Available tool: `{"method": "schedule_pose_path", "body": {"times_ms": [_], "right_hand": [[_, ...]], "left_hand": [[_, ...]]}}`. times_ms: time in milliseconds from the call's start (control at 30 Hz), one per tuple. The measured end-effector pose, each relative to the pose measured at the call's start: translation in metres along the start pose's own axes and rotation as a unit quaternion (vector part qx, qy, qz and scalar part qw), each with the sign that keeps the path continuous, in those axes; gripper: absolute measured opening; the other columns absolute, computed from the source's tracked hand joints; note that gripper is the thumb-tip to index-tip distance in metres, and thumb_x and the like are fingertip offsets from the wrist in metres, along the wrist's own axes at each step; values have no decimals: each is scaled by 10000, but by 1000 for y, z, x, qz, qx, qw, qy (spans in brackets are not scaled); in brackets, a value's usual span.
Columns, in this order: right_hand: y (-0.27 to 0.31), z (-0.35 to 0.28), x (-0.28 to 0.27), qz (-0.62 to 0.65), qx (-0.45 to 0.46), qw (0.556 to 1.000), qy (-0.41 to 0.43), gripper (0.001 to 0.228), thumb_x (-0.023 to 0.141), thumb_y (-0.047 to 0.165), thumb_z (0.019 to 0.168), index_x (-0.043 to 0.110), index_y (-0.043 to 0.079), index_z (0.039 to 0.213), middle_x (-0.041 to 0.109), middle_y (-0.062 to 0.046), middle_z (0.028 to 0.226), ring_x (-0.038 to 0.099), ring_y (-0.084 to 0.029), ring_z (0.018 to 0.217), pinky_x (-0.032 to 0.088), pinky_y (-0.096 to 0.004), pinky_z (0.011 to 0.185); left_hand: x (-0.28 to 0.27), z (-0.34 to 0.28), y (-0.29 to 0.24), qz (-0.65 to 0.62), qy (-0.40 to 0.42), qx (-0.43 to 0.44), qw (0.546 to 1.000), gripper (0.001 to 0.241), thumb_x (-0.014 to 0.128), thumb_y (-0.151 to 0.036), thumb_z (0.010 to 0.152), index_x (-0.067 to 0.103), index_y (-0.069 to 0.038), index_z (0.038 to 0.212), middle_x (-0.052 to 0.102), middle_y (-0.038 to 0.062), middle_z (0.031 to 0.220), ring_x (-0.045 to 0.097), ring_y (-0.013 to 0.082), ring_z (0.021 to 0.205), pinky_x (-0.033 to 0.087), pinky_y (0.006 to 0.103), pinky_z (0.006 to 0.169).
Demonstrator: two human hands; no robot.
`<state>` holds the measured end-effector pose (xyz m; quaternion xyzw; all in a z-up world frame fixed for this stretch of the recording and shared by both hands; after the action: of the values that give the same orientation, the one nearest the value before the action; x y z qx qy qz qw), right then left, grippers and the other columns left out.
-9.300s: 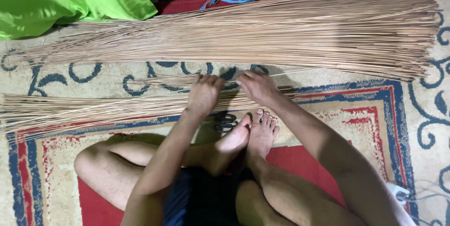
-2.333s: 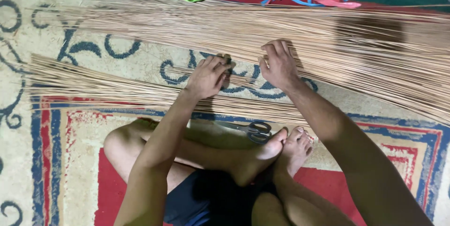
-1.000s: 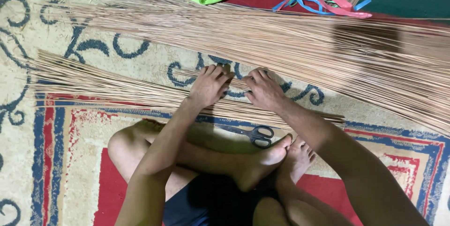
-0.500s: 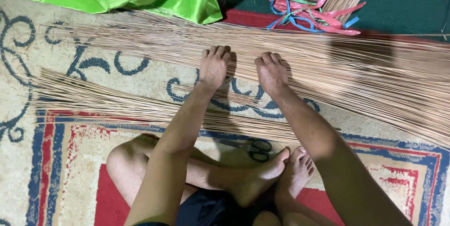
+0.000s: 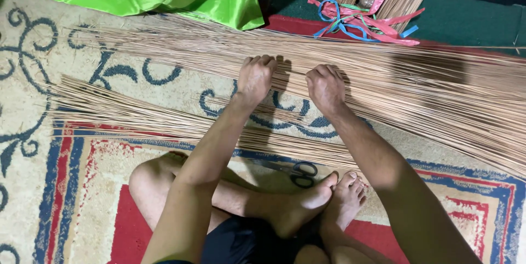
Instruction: The person bundles thin wooden strips by hand, aligning them and cutting them with scissors.
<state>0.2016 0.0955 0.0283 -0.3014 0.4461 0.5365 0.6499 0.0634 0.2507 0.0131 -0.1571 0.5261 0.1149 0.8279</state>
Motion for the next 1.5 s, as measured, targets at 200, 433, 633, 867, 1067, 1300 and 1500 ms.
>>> {"method": "schedule_pose_path", "body": {"times_ms": [200,433,633,867,1067,1300,1500], "right_hand": [[2,-2,-38,46,43,998,-7,44,759,239,866,731,237,899,613,29,857,654,-205,829,524,-342,731],[-7,-3,-66,49,69,996,-30,82,787,199,838,741,222,903,629,11,857,668,-230,837,526,-368,752],[-24,-16,-59,39,85,995,-38,96,785,209,829,749,238,913,645,6,811,691,-244,805,542,-377,743],[-30,-19,-75,71,79,993,-42,48,779,204,817,785,231,856,691,19,804,694,-222,796,541,-350,723],[-26,-15,-90,77,77,992,-60,107,790,149,794,768,203,884,690,2,818,696,-234,829,531,-379,756],[8,-21,-95,98,32,992,-73,33,739,200,885,748,185,913,639,-5,763,696,-233,739,546,-360,701],[-49,-101,-95,103,24,994,-15,73,698,201,937,751,153,952,623,-27,786,696,-263,752,566,-380,683]], "left_hand": [[-36,5,-21,-19,-19,11,1000,109,658,-166,906,718,-193,993,712,7,928,718,233,923,522,395,899],[-40,18,-33,-34,-70,24,997,85,682,-233,938,737,-196,886,727,7,956,713,216,1004,508,406,1010],[-12,22,-37,-19,-92,30,995,70,715,-278,916,733,-236,864,716,-27,892,710,186,914,512,377,971],[-20,30,-48,-44,-48,21,998,138,699,-337,936,774,-243,867,732,-62,900,699,161,957,494,354,992],[-28,29,-61,-11,-37,28,999,76,702,-274,907,681,-208,876,690,-20,860,701,196,905,506,385,951],[-55,15,-106,6,3,111,994,82,694,-306,917,724,-239,954,742,-34,908,712,157,947,411,408,1057],[-83,-29,-55,22,9,78,997,90,673,-335,948,761,-316,946,732,-71,863,721,139,920,452,392,1034]]}}
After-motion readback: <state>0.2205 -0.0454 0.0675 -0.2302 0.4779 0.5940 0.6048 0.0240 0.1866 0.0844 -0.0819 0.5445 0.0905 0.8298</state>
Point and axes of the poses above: each hand's wrist, its own z-axis towards the middle knuckle, its own x-axis out of the palm, y = z × x, the point moved 6 cm from there along z, towards the middle knuckle
